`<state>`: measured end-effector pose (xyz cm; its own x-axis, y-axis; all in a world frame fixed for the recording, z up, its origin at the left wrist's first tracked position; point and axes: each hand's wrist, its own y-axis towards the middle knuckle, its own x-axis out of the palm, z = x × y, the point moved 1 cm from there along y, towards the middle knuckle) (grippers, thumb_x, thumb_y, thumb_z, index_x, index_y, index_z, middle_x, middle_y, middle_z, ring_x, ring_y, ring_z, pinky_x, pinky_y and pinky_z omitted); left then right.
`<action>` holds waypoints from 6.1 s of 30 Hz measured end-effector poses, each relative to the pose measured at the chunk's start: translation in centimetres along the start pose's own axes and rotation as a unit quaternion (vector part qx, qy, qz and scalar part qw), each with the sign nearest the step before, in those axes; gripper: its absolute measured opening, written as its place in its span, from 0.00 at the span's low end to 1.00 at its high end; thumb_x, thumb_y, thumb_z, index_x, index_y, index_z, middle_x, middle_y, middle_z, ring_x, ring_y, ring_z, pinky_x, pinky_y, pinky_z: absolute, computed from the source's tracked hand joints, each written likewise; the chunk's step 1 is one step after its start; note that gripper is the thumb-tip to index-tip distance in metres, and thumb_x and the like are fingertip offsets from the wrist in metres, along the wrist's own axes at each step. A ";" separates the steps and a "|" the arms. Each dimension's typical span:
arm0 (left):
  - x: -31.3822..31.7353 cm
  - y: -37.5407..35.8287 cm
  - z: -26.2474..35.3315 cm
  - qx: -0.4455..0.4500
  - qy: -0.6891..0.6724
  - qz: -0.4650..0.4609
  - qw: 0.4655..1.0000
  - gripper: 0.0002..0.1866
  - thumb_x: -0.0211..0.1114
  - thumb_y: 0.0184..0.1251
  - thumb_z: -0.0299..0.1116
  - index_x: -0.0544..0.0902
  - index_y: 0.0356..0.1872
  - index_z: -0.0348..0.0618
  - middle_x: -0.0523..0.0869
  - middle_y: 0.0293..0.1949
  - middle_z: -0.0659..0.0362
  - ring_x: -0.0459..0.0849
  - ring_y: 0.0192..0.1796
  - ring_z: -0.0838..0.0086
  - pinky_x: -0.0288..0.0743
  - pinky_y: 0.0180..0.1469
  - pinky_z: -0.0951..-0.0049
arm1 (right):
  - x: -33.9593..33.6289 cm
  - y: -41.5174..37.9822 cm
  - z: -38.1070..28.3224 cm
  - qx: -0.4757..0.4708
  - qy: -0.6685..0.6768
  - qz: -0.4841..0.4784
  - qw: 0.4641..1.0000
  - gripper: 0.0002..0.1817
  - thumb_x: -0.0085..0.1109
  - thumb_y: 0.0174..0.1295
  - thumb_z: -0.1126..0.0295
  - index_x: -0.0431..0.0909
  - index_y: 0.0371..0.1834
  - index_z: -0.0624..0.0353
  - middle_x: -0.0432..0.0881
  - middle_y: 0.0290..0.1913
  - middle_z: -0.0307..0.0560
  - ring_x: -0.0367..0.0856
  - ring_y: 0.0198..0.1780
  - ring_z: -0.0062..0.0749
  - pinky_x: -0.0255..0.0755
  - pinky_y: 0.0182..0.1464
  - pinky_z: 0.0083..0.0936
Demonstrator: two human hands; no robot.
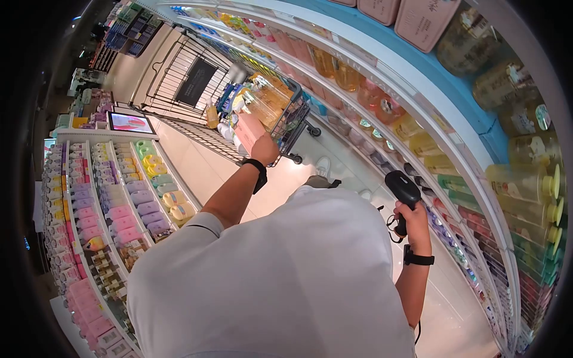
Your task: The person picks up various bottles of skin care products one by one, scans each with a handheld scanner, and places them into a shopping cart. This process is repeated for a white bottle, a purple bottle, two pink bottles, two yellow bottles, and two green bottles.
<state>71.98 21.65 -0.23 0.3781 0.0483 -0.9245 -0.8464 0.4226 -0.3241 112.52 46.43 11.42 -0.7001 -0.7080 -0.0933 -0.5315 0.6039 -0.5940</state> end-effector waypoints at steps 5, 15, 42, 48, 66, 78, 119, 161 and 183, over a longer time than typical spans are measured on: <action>0.0 -0.9 0.9 -0.004 0.032 -0.006 0.999 0.18 0.61 0.57 0.31 0.75 0.48 0.33 0.84 0.46 0.40 0.84 0.51 0.48 0.77 0.55 0.55 | -4.2 -2.1 3.8 -0.003 0.027 0.022 0.999 0.16 0.66 0.57 0.65 0.78 0.42 0.64 0.81 0.30 0.42 0.79 0.30 0.26 0.73 0.37 0.23; 0.6 -2.6 2.8 0.008 0.112 -0.029 0.993 0.14 0.57 0.61 0.29 0.80 0.47 0.37 0.86 0.45 0.41 0.86 0.51 0.51 0.78 0.53 0.56 | -9.8 -4.8 6.0 0.004 0.041 0.005 0.999 0.16 0.66 0.58 0.65 0.78 0.43 0.65 0.80 0.29 0.41 0.77 0.30 0.24 0.72 0.36 0.23; 4.4 -13.4 10.2 0.198 0.082 -0.062 0.975 0.14 0.58 0.58 0.27 0.78 0.45 0.34 0.86 0.40 0.38 0.86 0.45 0.46 0.78 0.49 0.52 | -9.5 -11.9 15.0 0.062 0.075 0.051 0.994 0.18 0.66 0.60 0.62 0.77 0.46 0.64 0.79 0.30 0.41 0.77 0.29 0.24 0.74 0.33 0.24; 5.4 -15.2 12.1 0.189 0.095 -0.085 0.974 0.18 0.60 0.56 0.29 0.77 0.49 0.33 0.86 0.42 0.37 0.85 0.48 0.46 0.78 0.51 0.54 | -11.4 -12.5 14.4 0.027 0.086 0.027 0.996 0.15 0.65 0.60 0.65 0.78 0.44 0.65 0.78 0.31 0.38 0.77 0.31 0.22 0.74 0.33 0.22; 8.6 -20.4 18.3 0.154 0.133 -0.113 0.972 0.16 0.60 0.56 0.30 0.81 0.46 0.36 0.87 0.42 0.41 0.86 0.48 0.51 0.78 0.51 0.56 | -25.4 -12.7 14.8 -0.018 0.069 0.020 0.997 0.19 0.65 0.59 0.63 0.77 0.48 0.64 0.79 0.31 0.40 0.76 0.30 0.24 0.73 0.36 0.24; -3.9 -27.2 37.1 0.371 -0.195 0.132 0.898 0.25 0.66 0.63 0.38 0.77 0.59 0.35 0.84 0.49 0.46 0.84 0.50 0.59 0.77 0.52 0.63 | -26.7 -11.9 11.4 -0.046 0.011 -0.047 0.998 0.23 0.68 0.55 0.59 0.78 0.46 0.65 0.81 0.34 0.40 0.78 0.33 0.24 0.72 0.34 0.24; -7.9 -30.8 38.1 0.238 -0.899 -0.118 0.349 0.37 0.59 0.64 0.66 0.72 0.63 0.47 0.82 0.51 0.52 0.83 0.53 0.58 0.79 0.57 0.48 | -29.1 -16.4 5.3 -0.159 0.080 -0.130 0.975 0.17 0.68 0.53 0.73 0.79 0.47 0.59 0.80 0.36 0.35 0.75 0.32 0.16 0.70 0.34 0.17; 0.6 -34.3 39.1 0.139 -0.773 -0.474 0.399 0.34 0.40 0.76 0.59 0.71 0.63 0.36 0.83 0.47 0.42 0.88 0.44 0.54 0.86 0.45 0.58 | -25.8 -18.3 0.2 -0.279 -0.125 -0.244 0.920 0.27 0.70 0.49 0.72 0.78 0.56 0.59 0.86 0.42 0.41 0.80 0.43 0.23 0.72 0.51 0.23; 2.1 -34.0 32.6 0.095 -0.815 -0.420 0.386 0.32 0.57 0.72 0.54 0.70 0.63 0.37 0.82 0.48 0.44 0.87 0.46 0.58 0.84 0.50 0.59 | -21.3 -15.9 0.3 -0.220 -0.117 -0.311 0.917 0.23 0.68 0.51 0.78 0.80 0.54 0.62 0.83 0.47 0.37 0.77 0.48 0.20 0.70 0.54 0.21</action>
<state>113.82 36.88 15.42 0.3543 0.2622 0.8976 -0.1830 0.9608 -0.2084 136.04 51.80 22.57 -0.1008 -0.9939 -0.0456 -0.9706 0.1083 -0.2151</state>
